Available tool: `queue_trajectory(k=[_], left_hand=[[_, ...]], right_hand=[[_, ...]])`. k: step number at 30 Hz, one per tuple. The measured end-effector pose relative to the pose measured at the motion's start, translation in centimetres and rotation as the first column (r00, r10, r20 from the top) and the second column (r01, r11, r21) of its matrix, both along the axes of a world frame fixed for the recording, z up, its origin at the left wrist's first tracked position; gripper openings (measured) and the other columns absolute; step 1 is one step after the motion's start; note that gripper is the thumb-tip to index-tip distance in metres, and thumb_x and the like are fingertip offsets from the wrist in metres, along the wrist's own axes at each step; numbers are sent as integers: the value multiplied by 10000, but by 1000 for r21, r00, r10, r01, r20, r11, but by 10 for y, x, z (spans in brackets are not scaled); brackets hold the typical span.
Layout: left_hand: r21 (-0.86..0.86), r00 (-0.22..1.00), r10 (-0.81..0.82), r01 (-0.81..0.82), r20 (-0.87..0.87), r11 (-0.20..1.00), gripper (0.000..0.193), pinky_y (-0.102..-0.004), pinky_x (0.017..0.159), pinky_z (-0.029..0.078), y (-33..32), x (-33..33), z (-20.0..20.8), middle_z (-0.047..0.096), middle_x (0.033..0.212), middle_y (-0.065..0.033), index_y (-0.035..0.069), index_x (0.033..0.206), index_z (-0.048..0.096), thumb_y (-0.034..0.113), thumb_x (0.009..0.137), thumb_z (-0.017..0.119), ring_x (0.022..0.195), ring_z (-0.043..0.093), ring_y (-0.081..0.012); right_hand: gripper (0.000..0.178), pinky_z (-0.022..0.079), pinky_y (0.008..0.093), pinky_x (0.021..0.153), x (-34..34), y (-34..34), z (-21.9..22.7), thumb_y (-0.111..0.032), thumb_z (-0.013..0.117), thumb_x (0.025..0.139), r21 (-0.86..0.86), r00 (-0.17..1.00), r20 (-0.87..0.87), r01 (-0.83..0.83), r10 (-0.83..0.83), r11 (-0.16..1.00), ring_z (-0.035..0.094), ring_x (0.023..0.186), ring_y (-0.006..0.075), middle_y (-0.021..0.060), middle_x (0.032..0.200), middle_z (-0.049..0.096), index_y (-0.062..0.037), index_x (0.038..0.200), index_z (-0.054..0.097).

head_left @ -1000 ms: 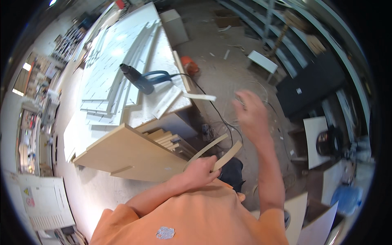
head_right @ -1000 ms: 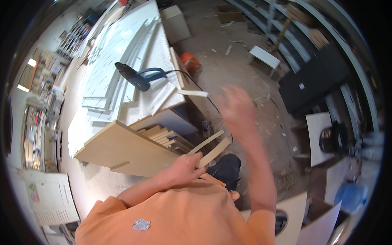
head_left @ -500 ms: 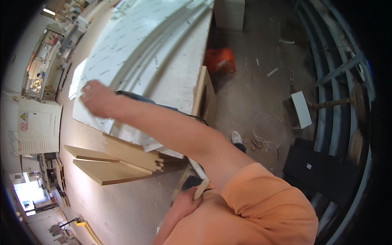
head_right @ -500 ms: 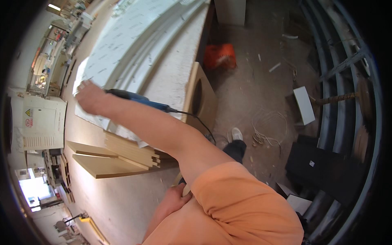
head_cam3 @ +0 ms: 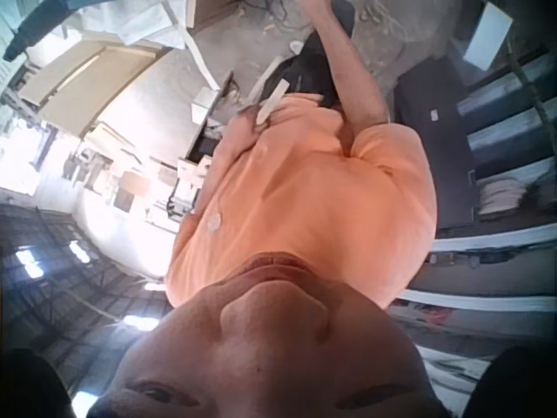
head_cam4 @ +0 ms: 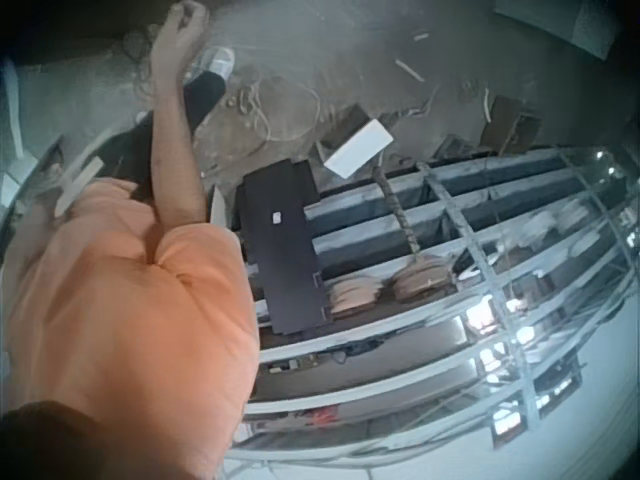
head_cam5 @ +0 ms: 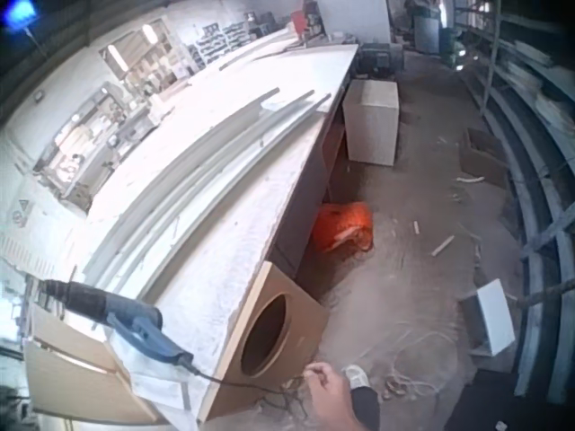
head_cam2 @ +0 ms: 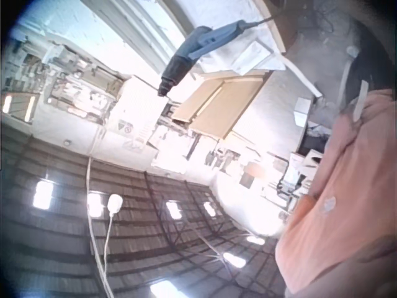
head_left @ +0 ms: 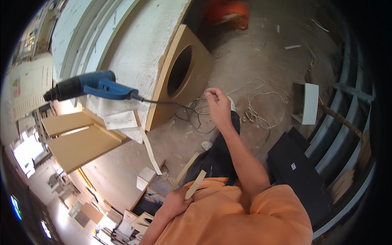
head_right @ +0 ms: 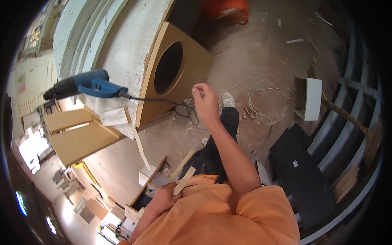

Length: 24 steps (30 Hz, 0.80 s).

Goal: The person cleans the edge of a circular cutout in a wooden panel with a utility knife, then measures and cuts a flexible edge-banding strip to fit the curve. They apply the strip along the cutout edge and trim the excess with the knife. The person then uses a heat gun to warm the applied banding.

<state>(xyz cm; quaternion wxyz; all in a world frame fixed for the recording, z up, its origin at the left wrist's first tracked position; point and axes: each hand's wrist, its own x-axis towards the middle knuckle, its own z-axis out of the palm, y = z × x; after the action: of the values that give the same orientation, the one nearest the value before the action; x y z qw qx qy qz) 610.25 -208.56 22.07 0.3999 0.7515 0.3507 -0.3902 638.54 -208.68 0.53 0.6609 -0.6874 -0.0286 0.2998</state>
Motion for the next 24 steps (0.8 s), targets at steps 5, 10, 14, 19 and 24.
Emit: queue_trajectory(k=[5, 10, 14, 19, 24], left_hand=[[-43, 998, -7, 4, -67, 999, 369, -528, 808, 560, -11, -9, -17, 702, 972, -249, 21, 1156, 610, 271, 904, 710, 923, 688, -457], [0, 992, 15, -15, -123, 1000, 383, -538, 794, 561, -22, -18, -15, 703, 970, -245, 31, 1177, 599, 297, 923, 710, 912, 690, -457], [10, 987, 15, -14, -161, 1000, 389, -543, 780, 559, -30, -19, -15, 700, 979, -245, 36, 1172, 587, 312, 929, 712, 902, 690, -459], [61, 996, 12, -7, -87, 998, 394, -540, 734, 562, -33, -19, -18, 701, 947, -239, 32, 1138, 570, 320, 919, 727, 853, 693, -462], [180, 967, 235, -249, 95, 952, 295, -523, 685, 563, -28, -4, -9, 693, 839, -235, 36, 975, 608, 279, 878, 743, 792, 696, -465]], right_hand=[[259, 524, 264, 894, 0, 30, -5, -162, 657, 1017, 208, 977, -99, -167, 191, 964, 668, 983, 115, 64, 1065, 724, 37, 1183, 658], [347, 518, 285, 874, 21, 75, 5, -234, 686, 1001, 314, 962, -68, -230, 263, 921, 665, 1003, 125, 84, 1093, 724, 42, 1207, 653], [321, 470, 275, 852, 16, 94, 12, -308, 633, 1046, 474, 922, -189, -216, 339, 853, 572, 940, 88, 8, 984, 656, 13, 1054, 647], [292, 444, 260, 831, 8, 98, 20, -335, 603, 1068, 547, 842, -337, -189, 421, 816, 514, 906, 66, -25, 936, 592, -53, 1000, 628], [273, 468, 264, 812, 0, 70, 30, -269, 681, 1023, 478, 901, -275, -174, 335, 861, 563, 930, 78, -1, 958, 614, -24, 1102, 591]])
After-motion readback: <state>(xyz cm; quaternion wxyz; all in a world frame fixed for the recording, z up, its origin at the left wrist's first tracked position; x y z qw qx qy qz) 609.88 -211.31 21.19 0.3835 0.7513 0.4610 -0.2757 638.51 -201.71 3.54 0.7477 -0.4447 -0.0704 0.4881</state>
